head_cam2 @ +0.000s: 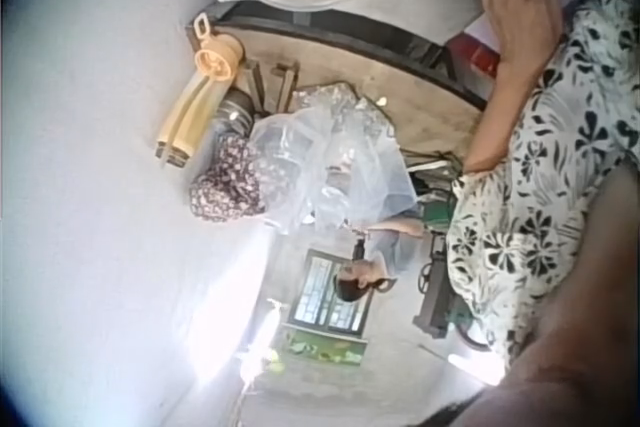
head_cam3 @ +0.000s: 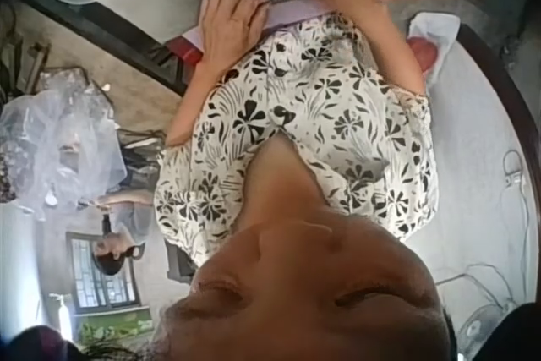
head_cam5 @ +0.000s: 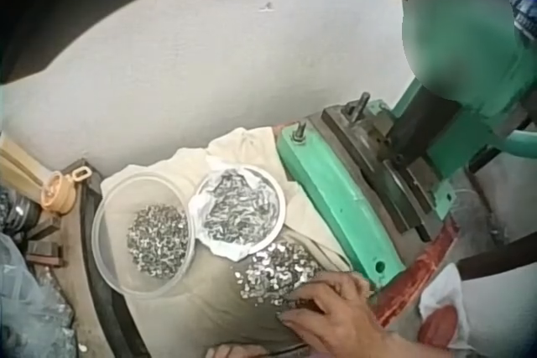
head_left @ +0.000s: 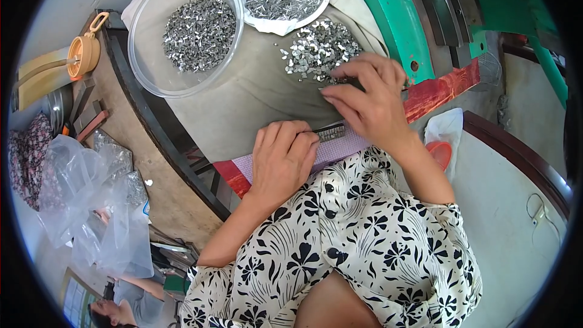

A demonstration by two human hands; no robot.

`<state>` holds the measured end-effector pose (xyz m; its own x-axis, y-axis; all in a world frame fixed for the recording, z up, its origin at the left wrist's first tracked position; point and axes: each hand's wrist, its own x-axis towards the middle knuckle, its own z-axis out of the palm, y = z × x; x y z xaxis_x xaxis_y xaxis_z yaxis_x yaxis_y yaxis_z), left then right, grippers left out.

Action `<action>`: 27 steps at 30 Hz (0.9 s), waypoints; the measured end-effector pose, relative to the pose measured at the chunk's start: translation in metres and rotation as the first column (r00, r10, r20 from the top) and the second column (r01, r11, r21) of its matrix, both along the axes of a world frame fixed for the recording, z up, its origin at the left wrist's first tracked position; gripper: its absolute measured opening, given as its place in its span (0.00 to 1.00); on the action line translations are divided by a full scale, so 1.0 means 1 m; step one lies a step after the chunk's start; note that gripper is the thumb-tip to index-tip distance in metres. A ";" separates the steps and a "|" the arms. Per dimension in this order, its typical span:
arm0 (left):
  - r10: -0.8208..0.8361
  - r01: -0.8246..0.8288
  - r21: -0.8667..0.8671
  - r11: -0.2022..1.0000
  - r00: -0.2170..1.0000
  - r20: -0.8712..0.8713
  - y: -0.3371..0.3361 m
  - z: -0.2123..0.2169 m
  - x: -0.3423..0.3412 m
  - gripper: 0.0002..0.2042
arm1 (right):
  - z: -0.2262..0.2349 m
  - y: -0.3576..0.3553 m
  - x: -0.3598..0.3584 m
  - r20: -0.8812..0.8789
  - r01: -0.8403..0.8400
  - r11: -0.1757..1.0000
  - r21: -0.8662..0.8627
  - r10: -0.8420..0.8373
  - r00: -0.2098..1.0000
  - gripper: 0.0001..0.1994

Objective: Assembling small metal zipper components onto a zipper tape using a guide and a press machine.

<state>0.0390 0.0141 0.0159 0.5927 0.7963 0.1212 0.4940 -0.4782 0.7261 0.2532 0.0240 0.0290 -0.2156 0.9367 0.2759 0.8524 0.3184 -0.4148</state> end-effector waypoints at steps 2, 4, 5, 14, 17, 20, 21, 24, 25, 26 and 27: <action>0.011 -0.011 -0.010 1.000 1.000 0.004 0.000 0.004 0.001 0.11 | -0.002 0.010 -0.001 0.000 -0.023 1.000 -0.010 0.023 1.000 0.07; 0.025 -0.025 -0.022 0.999 1.000 0.008 0.000 0.006 0.003 0.11 | 0.000 0.015 -0.003 0.000 -0.048 0.999 -0.022 0.048 0.999 0.07; 0.020 -0.020 -0.015 1.000 1.000 0.012 0.001 0.006 0.004 0.11 | 0.003 0.017 -0.004 0.019 -0.048 0.998 -0.036 0.049 0.999 0.07; -0.014 0.014 0.020 1.000 1.000 -0.004 0.001 0.003 0.009 0.10 | 0.010 0.021 0.000 0.012 -0.119 0.987 -0.111 0.121 0.993 0.07; -0.006 0.007 0.023 1.000 1.000 -0.010 0.000 0.003 0.009 0.10 | 0.007 0.025 0.005 0.019 -0.171 0.978 -0.122 0.174 0.985 0.08; -0.009 0.009 0.013 1.000 1.000 -0.017 0.000 0.005 0.011 0.10 | 0.007 0.024 0.007 0.034 -0.182 0.975 -0.124 0.188 0.982 0.09; -0.018 0.018 0.001 1.000 1.000 -0.019 0.000 0.006 0.012 0.09 | 0.008 0.023 0.007 0.053 -0.168 0.978 -0.128 0.176 0.983 0.09; -0.041 0.041 0.027 0.999 0.999 -0.014 0.002 0.007 0.015 0.09 | 0.006 0.015 0.010 -0.006 -0.112 0.990 -0.088 0.112 0.994 0.09; -0.041 0.041 0.027 0.999 0.999 -0.014 0.002 0.007 0.016 0.09 | 0.007 0.011 0.012 -0.006 -0.113 0.990 -0.088 0.112 0.994 0.09; -0.056 0.057 0.044 0.997 0.998 -0.024 0.003 0.007 0.017 0.09 | 0.008 0.005 0.015 -0.052 -0.098 0.992 -0.085 0.094 0.994 0.09; -0.072 0.074 0.060 0.995 0.997 -0.033 0.003 0.006 0.018 0.09 | 0.010 -0.001 0.018 -0.099 -0.084 0.993 -0.083 0.075 0.992 0.09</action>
